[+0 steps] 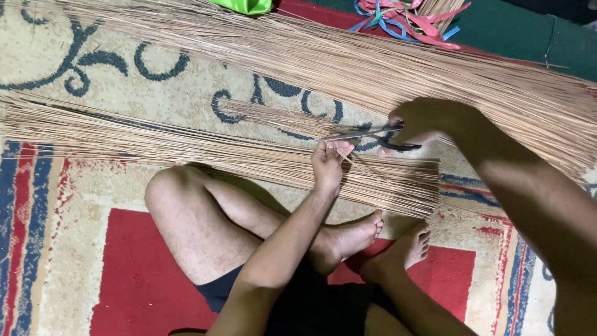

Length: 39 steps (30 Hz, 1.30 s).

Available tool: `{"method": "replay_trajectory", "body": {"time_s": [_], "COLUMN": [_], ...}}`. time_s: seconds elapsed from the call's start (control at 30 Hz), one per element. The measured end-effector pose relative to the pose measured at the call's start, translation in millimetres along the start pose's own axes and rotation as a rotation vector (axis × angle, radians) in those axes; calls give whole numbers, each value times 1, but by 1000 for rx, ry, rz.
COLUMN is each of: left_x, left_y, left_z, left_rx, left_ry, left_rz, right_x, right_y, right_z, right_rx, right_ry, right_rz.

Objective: The person organizes palm leaf ribs into bundles, ties them with string, and trims the ends with scissors to create a broom.

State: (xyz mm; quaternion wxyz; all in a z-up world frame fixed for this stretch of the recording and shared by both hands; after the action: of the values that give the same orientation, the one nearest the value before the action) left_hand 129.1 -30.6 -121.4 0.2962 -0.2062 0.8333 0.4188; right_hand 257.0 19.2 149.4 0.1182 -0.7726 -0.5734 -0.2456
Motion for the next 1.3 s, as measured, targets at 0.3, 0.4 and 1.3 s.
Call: {"method": "replay_trajectory", "body": {"time_s": [0.3,0.4,1.3], "left_x": [-9,-13,-13], "left_y": [6,13,19], "left_z": [-3,-5,-7], "left_rx": [9,-4,4], "left_ry": [7,5,1], "left_rz": [5,17,25], "right_x": [7,7,6], "right_y": [-17,-19,-32], "right_z": [38,47,66], "right_rx": [0,-7,36], "right_ry": [4,9,-15], "right_rz": [-111,-90,-156]}}
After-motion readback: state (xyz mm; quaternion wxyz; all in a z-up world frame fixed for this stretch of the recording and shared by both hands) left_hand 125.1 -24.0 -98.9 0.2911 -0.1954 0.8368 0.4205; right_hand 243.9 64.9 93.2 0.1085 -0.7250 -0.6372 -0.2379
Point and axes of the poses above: each hand's wrist, its own z-axis towards the middle knuckle, its own x-axis out of the back of the hand, y = z × x, the point moved 6 cm from there along z, towards the middle knuckle, and after that the axes turned 3 degrees about y, right-handed, at the moved point
